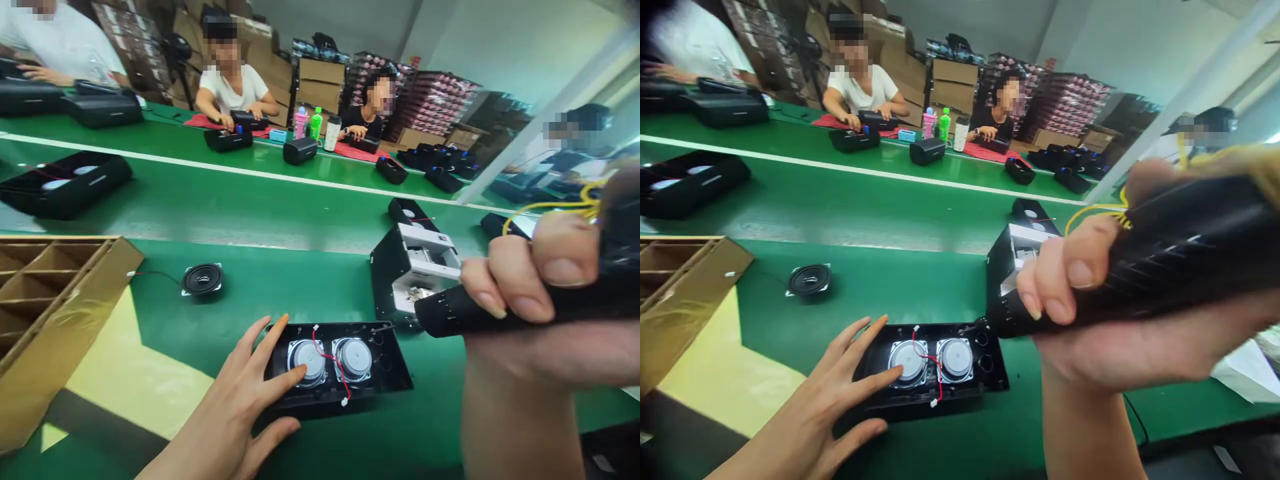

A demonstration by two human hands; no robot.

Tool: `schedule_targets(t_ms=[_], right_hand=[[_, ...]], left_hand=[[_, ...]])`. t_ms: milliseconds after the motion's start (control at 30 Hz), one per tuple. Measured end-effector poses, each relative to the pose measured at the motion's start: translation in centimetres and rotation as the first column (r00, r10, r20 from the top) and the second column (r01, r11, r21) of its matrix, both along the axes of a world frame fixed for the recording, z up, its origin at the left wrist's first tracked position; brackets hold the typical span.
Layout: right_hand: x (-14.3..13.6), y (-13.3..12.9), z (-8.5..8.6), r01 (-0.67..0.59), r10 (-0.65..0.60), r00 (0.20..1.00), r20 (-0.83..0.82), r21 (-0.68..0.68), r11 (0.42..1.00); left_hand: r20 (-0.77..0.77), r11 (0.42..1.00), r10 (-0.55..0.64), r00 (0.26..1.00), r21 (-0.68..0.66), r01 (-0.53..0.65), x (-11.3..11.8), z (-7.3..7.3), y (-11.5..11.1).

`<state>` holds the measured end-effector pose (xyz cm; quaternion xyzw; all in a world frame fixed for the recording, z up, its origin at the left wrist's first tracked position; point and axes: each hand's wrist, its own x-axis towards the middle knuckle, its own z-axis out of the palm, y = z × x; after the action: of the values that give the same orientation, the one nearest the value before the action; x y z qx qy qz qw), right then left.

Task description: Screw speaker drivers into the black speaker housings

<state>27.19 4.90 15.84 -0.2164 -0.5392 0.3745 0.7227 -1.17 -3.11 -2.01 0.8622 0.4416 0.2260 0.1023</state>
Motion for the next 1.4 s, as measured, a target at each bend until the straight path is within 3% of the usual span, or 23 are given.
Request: schedule_targets(t_ms=[100,167,367,500,633,800,1400], right_hand=[[-3.7,0.4,0.4,-0.17,0.17,0.985,-0.001,-0.004,0.985],[-6.6,0.6,-0.3,-0.23,0.227,0.973,-0.04,-0.065,0.971],[-12.1,1.5,-5.8,-0.33,0.327,0.944,-0.048,-0.144,0.933],[-12.9,2.3,-8.6,-0.329,0.332,0.943,-0.017,-0.175,0.928],[-13.1,2.8,-9.7,-0.311,0.321,0.947,0.028,-0.177,0.934],[-13.3,3.0,-10.4,-0.271,0.297,0.951,0.09,-0.227,0.935],[-13.6,2.8,-11.5,-0.282,0.305,0.951,0.043,-0.275,0.919]], left_hand=[[0.054,0.997,0.021,0.998,-0.071,-0.017,0.3,-0.2,-0.6],[0.098,0.997,0.03,0.995,-0.077,-0.023,0.5,-0.5,-0.7],[0.119,0.997,0.043,0.992,-0.067,-0.035,0.7,-0.6,-0.7],[0.128,0.995,0.04,0.991,-0.095,-0.028,0.6,-0.1,-0.6],[0.148,0.993,0.045,0.988,-0.118,-0.028,0.6,0.0,-0.4],[0.17,0.991,0.044,0.984,-0.133,-0.022,0.7,0.2,-0.2],[0.182,0.989,0.051,0.982,-0.145,-0.024,0.6,0.6,-0.3]])
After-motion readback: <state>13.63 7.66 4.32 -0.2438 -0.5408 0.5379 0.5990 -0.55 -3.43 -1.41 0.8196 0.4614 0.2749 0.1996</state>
